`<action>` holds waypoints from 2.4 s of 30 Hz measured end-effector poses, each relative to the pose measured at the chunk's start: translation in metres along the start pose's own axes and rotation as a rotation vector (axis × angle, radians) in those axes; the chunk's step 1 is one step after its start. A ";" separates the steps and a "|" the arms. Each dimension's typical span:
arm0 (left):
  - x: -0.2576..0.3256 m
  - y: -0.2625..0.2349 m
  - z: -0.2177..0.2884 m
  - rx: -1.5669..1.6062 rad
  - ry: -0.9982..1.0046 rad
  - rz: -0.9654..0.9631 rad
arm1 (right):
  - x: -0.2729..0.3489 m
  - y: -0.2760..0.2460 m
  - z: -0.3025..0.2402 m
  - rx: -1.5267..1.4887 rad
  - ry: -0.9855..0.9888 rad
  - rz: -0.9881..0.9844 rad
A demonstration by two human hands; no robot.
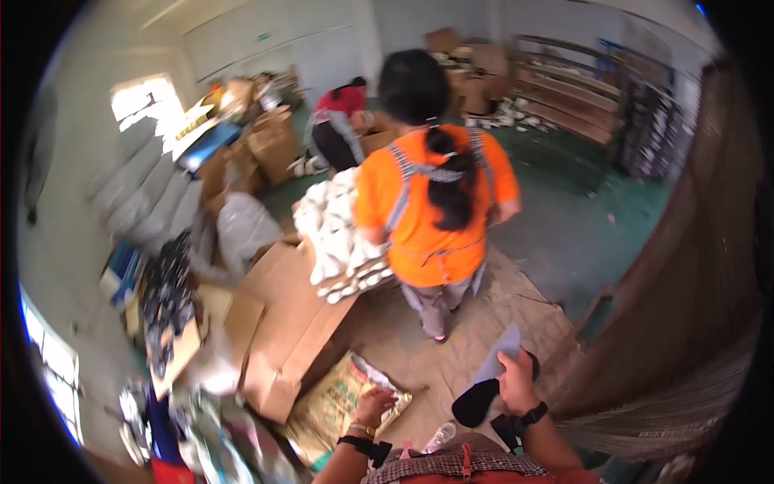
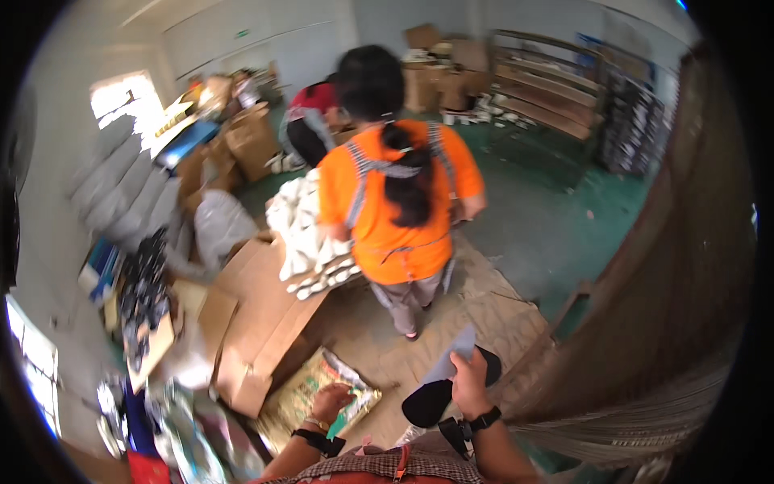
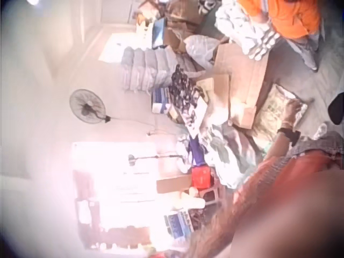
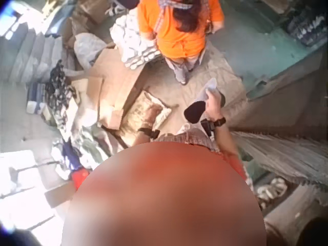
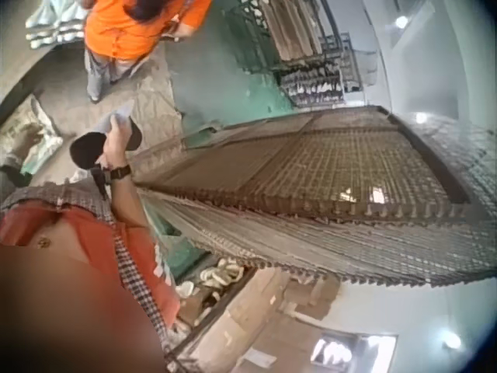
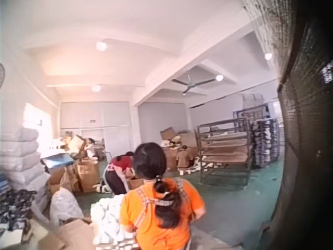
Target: The person assembles bicycle seats by fitting grey foam covers onto black plastic seat bases. They pick up foam pieces and bases from piles and cardboard boxes, align the foam over the base, and press it into place. The person moves between different areas of the workshop to retrieve materials and place finished units.
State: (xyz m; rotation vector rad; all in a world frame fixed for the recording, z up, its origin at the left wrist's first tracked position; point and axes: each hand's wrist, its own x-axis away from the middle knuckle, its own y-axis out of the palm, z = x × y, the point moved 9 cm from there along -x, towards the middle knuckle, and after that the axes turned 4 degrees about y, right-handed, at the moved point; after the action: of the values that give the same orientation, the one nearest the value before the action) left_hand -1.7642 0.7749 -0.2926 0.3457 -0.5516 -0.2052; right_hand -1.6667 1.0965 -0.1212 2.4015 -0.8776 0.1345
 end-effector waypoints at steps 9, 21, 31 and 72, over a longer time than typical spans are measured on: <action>-0.202 0.127 -0.001 -0.661 -0.155 -0.326 | -0.174 -0.096 -0.068 0.069 -0.205 0.245; -0.395 0.443 -0.081 -1.101 -0.044 -1.108 | -0.314 -0.196 -0.225 -0.038 -0.392 0.497; -0.493 0.672 -0.072 -1.012 -0.373 -0.848 | -0.562 -0.230 -0.297 -0.052 0.011 0.130; -1.386 1.192 0.594 0.920 0.439 -0.568 | -1.736 0.132 -0.586 0.394 0.190 -0.646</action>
State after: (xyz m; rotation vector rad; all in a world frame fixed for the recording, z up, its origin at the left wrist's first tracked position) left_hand -3.1257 2.1071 -0.0335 1.4118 -0.0629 -0.4040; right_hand -3.0437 2.3102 -0.0548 2.8480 0.0444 0.2964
